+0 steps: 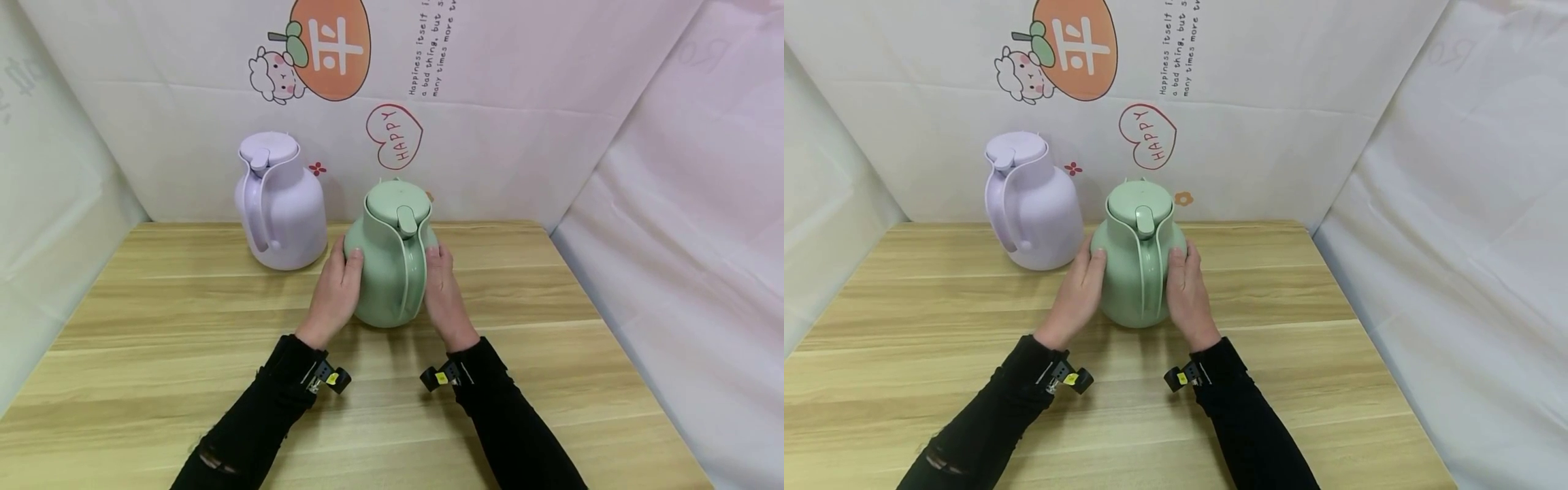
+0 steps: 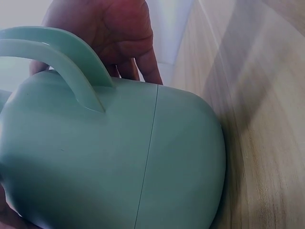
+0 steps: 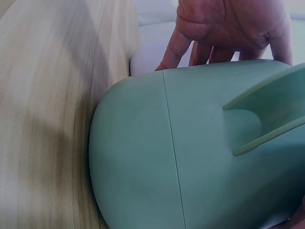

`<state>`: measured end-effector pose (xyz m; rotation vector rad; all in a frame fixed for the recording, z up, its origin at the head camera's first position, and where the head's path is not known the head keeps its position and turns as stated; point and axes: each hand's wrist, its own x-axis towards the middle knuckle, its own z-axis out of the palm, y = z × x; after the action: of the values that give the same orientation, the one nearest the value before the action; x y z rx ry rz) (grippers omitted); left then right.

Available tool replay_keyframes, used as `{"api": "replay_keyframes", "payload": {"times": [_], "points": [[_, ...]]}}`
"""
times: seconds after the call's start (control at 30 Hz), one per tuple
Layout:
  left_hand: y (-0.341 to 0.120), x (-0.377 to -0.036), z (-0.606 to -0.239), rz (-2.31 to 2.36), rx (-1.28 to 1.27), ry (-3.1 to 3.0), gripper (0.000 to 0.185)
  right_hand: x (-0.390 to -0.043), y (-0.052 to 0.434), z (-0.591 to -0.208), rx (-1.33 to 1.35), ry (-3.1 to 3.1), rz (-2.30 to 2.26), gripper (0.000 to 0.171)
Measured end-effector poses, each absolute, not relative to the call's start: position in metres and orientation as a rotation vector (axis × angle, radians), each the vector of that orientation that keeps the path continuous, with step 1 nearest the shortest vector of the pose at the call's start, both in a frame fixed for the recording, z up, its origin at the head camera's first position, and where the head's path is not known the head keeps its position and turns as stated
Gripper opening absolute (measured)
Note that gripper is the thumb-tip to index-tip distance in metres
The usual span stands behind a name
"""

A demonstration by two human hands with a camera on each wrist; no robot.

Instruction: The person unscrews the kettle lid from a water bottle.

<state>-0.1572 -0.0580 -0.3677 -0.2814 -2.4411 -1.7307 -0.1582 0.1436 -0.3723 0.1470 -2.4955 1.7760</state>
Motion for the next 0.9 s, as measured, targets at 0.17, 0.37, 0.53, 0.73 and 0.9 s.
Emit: {"api": "replay_keyframes", "payload": {"times": [0.17, 0.37, 0.53, 0.73, 0.9], "points": [[-0.0578, -0.1575, -0.3680, -1.737, -0.289, -2.434, 0.066, -0.1582, 0.1438, -0.3720, 0.144, -2.492, 1.765, 0.076], [-0.0575, -0.1565, -0.3687, -1.750, -0.271, -2.444, 0.069, -0.1581, 0.1439, -0.3729, 0.147, -2.483, 1.761, 0.077], [-0.0575, -0.1563, -0.3701, -1.734, -0.262, -2.441, 0.070, -0.1586, 0.1441, -0.3737, 0.160, -2.468, 1.753, 0.076], [-0.0575, -0.1563, -0.3716, -1.705, -0.280, -2.433, 0.070, -0.1577, 0.1435, -0.3730, 0.168, -2.450, 1.781, 0.076], [-0.0572, -0.1567, -0.3732, -1.704, -0.274, -2.443, 0.071, -0.1585, 0.1447, -0.3744, 0.164, -2.452, 1.777, 0.075]]}}
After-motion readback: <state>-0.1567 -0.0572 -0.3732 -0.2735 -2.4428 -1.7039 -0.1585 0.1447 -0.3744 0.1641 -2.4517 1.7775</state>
